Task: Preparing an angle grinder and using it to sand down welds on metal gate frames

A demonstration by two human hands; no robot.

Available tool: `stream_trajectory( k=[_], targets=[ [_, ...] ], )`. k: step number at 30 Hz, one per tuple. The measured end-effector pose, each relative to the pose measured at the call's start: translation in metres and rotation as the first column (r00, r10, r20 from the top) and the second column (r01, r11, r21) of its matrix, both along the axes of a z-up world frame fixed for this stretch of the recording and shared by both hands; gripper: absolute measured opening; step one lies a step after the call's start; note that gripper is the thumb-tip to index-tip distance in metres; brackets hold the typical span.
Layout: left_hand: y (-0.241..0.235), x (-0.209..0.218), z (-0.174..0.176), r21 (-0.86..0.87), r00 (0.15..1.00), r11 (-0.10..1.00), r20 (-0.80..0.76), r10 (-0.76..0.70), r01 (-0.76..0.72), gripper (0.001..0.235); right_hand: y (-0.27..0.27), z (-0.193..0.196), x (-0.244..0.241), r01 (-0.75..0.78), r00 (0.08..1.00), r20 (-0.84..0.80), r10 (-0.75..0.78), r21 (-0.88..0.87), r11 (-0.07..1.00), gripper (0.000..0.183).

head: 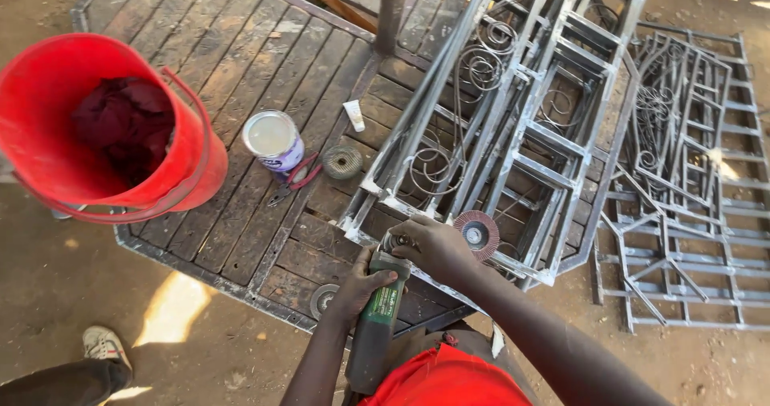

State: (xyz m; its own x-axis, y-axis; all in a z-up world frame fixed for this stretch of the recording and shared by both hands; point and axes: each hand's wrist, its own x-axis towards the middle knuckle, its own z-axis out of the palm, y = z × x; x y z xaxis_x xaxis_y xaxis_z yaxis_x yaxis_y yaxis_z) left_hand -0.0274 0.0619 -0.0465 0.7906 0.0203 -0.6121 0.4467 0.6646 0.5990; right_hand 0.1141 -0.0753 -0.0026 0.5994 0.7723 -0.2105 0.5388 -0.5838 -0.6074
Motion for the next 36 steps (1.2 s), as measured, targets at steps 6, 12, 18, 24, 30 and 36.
stream_trajectory(
  k=[6,12,18,24,30,36],
  targets=[
    [-0.013,0.014,0.019,-0.045,0.995,0.995,-0.033,-0.090,0.088,0.068,-0.021,0.002,-0.004,0.167,0.984,-0.062,-0.166,0.009,0.986,0.037],
    [-0.014,0.015,0.010,-0.031,0.987,0.987,-0.038,-0.157,0.156,0.066,-0.064,-0.015,0.015,0.549,0.784,-0.254,-0.566,-0.141,0.824,0.051],
    [-0.009,0.014,0.011,-0.045,0.986,0.987,-0.049,-0.158,0.156,0.062,-0.145,-0.103,0.049,0.710,0.605,-0.064,-0.794,-0.409,0.574,0.068],
    [-0.009,0.007,-0.006,-0.044,0.992,0.992,-0.043,-0.121,0.119,0.060,-0.153,-0.120,0.038,0.704,0.560,-0.273,-0.783,-0.342,0.623,0.061],
    [-0.009,0.005,-0.005,-0.026,0.993,0.993,-0.004,-0.116,0.116,0.063,-0.101,-0.009,0.008,0.846,0.311,-0.771,-0.556,-0.042,0.531,0.031],
    [-0.018,0.010,-0.001,-0.025,0.991,0.991,0.016,-0.130,0.131,0.069,-0.067,0.019,0.010,0.590,0.501,-0.790,-0.353,0.013,0.808,0.023]
  ],
)
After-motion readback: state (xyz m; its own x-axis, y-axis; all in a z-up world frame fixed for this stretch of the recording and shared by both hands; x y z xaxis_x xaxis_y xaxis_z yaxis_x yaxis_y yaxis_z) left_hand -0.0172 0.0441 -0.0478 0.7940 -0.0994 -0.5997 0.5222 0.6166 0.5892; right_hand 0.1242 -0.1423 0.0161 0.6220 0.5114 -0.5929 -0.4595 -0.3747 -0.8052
